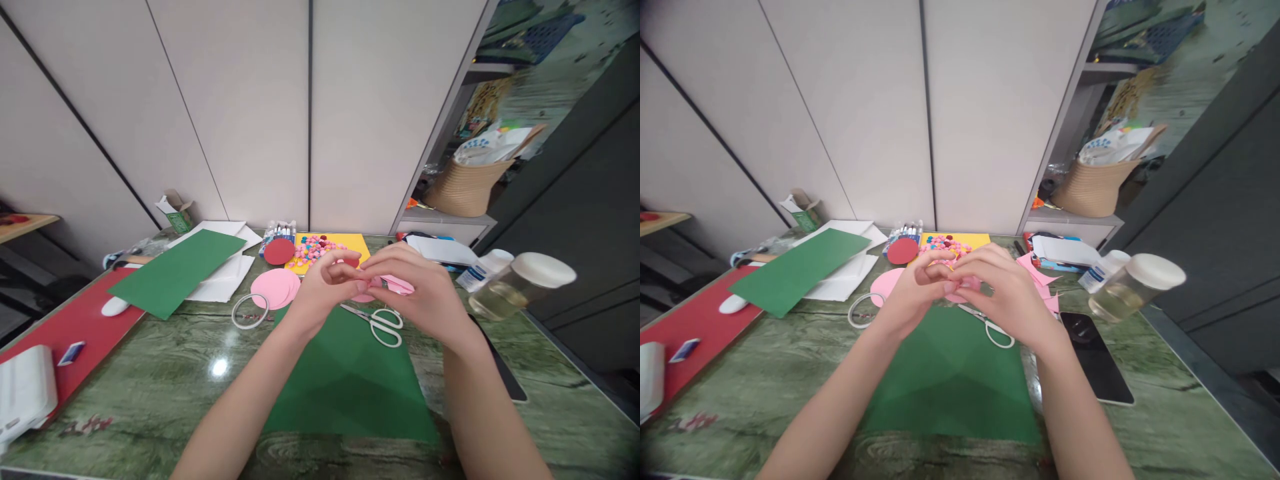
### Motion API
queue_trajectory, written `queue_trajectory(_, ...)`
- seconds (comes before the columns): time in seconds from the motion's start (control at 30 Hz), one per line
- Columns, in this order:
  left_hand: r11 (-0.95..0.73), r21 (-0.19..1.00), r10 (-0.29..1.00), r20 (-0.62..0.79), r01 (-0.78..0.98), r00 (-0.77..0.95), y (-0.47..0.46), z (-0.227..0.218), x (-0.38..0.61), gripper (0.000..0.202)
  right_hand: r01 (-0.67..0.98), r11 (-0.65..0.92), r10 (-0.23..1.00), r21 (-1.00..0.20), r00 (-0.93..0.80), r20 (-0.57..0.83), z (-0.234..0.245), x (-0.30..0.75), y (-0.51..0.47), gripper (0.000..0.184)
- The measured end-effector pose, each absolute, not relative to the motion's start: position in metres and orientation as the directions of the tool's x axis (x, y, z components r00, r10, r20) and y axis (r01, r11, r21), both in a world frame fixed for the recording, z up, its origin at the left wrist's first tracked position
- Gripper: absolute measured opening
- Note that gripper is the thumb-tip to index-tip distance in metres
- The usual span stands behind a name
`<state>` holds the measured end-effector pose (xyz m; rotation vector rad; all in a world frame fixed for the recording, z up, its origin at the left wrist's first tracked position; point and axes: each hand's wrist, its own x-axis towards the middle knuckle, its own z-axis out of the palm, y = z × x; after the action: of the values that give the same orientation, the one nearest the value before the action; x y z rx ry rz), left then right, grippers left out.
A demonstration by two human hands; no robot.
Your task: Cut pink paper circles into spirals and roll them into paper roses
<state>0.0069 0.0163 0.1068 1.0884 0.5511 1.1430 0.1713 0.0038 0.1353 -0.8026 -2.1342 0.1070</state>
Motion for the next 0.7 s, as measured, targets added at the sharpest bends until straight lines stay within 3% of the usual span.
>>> queue_trajectory(0.2,-0.001,0.945,0.837,0.18,-0.328,0.517,0.0162,0.1089,-0.0013,0.042,0.442,0.822,0.566,-0.359,-0.56,0.606,0.1348,0.1736,0.0025,0.014)
queue_trajectory(0.43,-0.062,0.939,0.868,0.218,-0.338,0.445,0.0152,0.1087,0.0015,0.042,0.501,0.808,0.553,-0.308,-0.468,0.689,0.1322,0.1712,0.0048,0.012)
queue_trajectory(0.7,-0.035,0.934,0.875,0.201,-0.356,0.441,0.0141,0.1097,0.004,0.038,0.548,0.771,0.592,-0.323,-0.432,0.68,0.1356,0.1669,0.002,0.011)
